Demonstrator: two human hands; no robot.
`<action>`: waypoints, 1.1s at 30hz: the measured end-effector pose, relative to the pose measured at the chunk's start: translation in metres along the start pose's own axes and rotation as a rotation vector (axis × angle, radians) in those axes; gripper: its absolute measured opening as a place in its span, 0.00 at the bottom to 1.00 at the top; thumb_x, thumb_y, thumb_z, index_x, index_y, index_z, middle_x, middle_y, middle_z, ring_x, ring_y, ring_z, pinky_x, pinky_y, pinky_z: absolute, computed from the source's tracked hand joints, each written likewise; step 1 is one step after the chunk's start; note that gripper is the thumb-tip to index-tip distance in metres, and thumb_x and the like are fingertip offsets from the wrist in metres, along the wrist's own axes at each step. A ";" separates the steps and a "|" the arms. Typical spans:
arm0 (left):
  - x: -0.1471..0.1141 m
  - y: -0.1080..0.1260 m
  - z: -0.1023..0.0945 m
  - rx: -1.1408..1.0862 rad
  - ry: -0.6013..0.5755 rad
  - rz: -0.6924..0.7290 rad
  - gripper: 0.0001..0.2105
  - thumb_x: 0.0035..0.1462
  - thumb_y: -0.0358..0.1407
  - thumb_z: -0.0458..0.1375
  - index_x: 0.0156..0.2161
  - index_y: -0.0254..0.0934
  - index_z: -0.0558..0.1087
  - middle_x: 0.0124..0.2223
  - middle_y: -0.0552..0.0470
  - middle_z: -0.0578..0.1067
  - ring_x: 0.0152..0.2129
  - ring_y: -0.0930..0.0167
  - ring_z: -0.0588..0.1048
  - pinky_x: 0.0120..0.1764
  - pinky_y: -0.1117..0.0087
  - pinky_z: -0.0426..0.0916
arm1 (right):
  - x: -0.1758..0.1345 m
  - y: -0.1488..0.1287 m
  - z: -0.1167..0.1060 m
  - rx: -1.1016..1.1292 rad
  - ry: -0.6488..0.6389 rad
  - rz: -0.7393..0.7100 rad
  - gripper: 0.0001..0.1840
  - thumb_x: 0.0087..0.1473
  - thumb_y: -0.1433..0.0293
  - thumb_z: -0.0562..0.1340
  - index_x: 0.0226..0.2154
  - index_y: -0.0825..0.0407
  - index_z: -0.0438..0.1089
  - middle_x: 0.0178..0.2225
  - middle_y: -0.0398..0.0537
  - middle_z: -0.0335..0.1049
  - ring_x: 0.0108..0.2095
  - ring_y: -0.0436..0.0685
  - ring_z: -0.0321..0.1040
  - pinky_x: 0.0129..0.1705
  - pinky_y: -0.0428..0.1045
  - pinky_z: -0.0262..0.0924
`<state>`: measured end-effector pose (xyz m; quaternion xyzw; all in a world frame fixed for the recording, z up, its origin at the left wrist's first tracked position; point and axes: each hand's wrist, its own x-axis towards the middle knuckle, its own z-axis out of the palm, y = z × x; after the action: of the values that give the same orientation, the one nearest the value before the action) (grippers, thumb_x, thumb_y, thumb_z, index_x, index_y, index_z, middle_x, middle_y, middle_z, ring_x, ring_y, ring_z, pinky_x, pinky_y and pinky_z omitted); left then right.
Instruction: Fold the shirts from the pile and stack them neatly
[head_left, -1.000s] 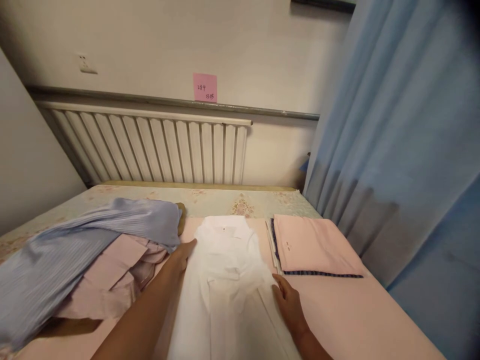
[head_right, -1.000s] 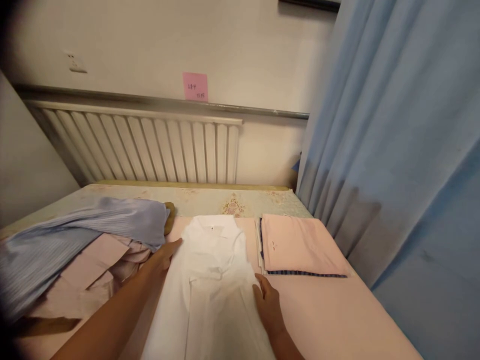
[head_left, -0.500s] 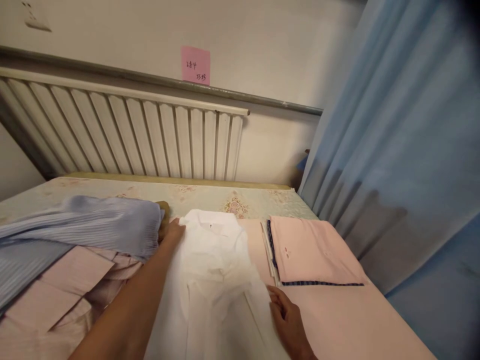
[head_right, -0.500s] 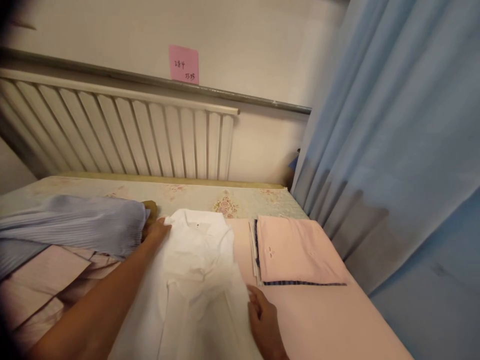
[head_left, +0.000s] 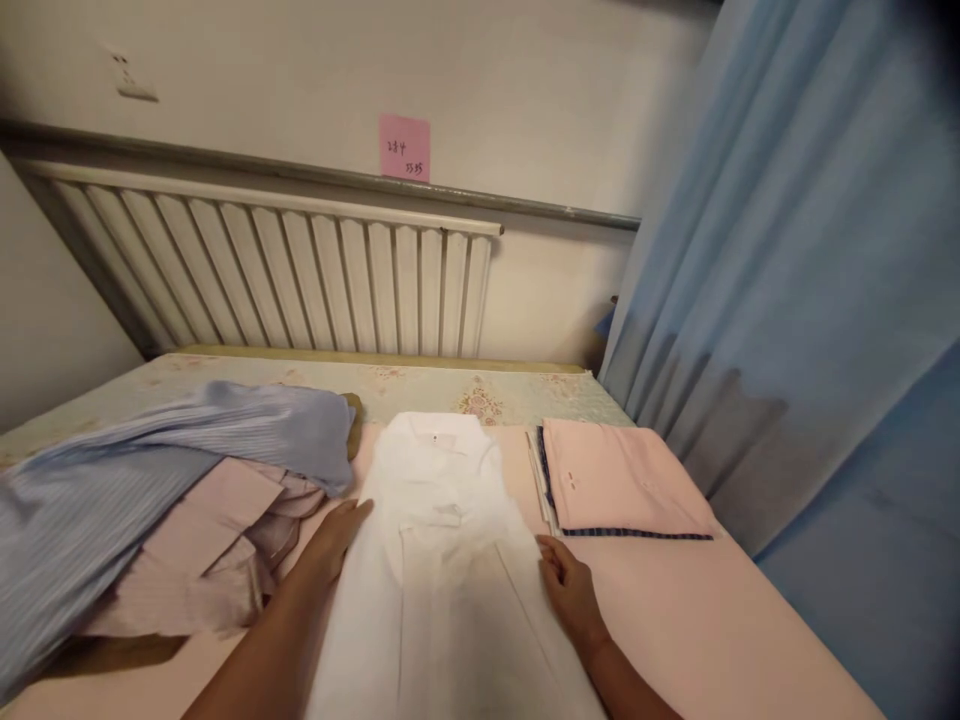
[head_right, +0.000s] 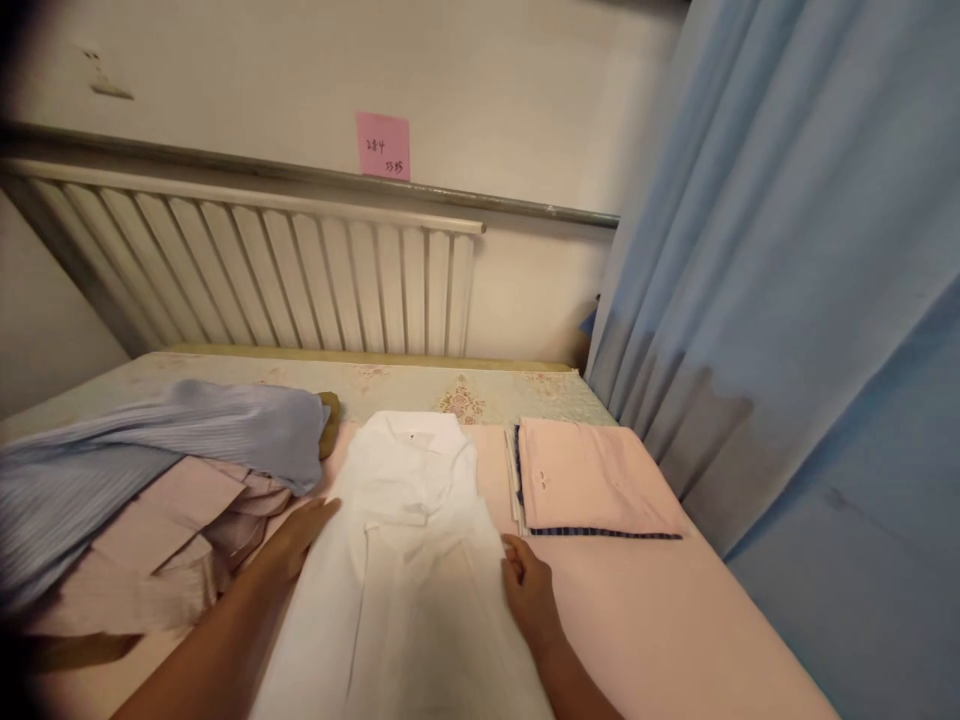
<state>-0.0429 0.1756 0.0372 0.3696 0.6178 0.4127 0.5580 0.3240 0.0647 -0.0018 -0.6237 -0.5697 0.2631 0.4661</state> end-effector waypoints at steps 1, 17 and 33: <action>-0.017 -0.010 -0.003 -0.006 -0.018 -0.007 0.17 0.51 0.43 0.62 0.42 0.35 0.70 0.32 0.48 0.78 0.26 0.66 0.77 0.30 0.66 0.72 | 0.000 0.000 0.000 -0.007 0.005 -0.011 0.20 0.53 0.63 0.55 0.44 0.57 0.70 0.25 0.44 0.68 0.24 0.52 0.63 0.29 0.46 0.59; -0.127 -0.052 -0.015 -0.298 -0.159 -0.108 0.24 0.39 0.35 0.68 0.44 0.35 0.70 0.33 0.47 0.79 0.30 0.61 0.79 0.31 0.65 0.72 | 0.000 0.005 0.004 -0.042 0.094 -0.104 0.18 0.50 0.65 0.55 0.40 0.58 0.71 0.21 0.40 0.62 0.22 0.50 0.57 0.28 0.45 0.57; -0.102 -0.067 -0.017 -0.246 -0.117 -0.066 0.15 0.46 0.31 0.61 0.42 0.32 0.70 0.25 0.51 0.77 0.18 0.69 0.73 0.23 0.70 0.67 | -0.007 -0.007 0.005 -0.059 0.094 -0.078 0.19 0.50 0.62 0.56 0.40 0.58 0.72 0.21 0.40 0.61 0.23 0.51 0.55 0.28 0.46 0.57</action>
<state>-0.0488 0.0542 0.0148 0.3013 0.5406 0.4446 0.6475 0.3152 0.0590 0.0009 -0.6261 -0.5788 0.1981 0.4835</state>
